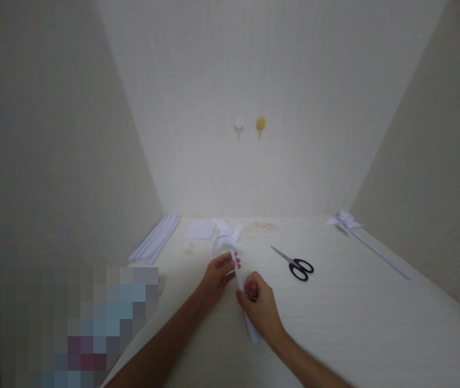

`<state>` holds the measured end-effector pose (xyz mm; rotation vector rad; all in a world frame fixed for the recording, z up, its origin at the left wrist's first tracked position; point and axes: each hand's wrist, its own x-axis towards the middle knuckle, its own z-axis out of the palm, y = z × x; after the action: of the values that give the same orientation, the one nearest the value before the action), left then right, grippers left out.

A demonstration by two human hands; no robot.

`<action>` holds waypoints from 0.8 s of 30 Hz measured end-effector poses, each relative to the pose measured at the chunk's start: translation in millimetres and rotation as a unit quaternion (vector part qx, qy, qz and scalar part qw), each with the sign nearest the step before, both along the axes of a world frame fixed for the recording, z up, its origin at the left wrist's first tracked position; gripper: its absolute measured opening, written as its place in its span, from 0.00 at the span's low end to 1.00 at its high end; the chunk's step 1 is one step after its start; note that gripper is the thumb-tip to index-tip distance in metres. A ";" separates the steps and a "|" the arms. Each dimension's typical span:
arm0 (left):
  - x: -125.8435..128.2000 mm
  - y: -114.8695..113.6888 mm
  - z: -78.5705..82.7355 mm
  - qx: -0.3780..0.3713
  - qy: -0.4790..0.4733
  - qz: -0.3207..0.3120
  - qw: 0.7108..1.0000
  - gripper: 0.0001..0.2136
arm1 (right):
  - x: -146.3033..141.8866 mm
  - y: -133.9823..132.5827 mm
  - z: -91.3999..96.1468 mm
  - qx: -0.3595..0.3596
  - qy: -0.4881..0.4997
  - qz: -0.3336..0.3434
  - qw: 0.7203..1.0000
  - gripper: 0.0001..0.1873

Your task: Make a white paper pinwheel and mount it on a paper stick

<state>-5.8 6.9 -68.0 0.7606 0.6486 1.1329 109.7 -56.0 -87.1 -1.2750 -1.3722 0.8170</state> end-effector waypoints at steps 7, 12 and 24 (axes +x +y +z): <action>0.0 -0.7 -1.3 0.001 -0.009 0.009 1.000 0.14 | 0.6 -0.6 4.7 0.025 -0.006 -0.049 0.998 0.09; 0.0 -1.1 -1.0 0.002 -0.006 0.012 1.000 0.14 | 3.2 -1.3 8.9 0.013 -0.035 -0.070 0.997 0.08; 2.9 0.2 -3.0 0.005 -0.015 0.017 1.000 0.12 | 15.8 4.2 23.7 0.030 -0.124 -0.090 0.988 0.04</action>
<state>-2.9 7.1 -71.0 0.7427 0.6323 1.1780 125.5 -51.8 -63.4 -1.4665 -1.4392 0.5008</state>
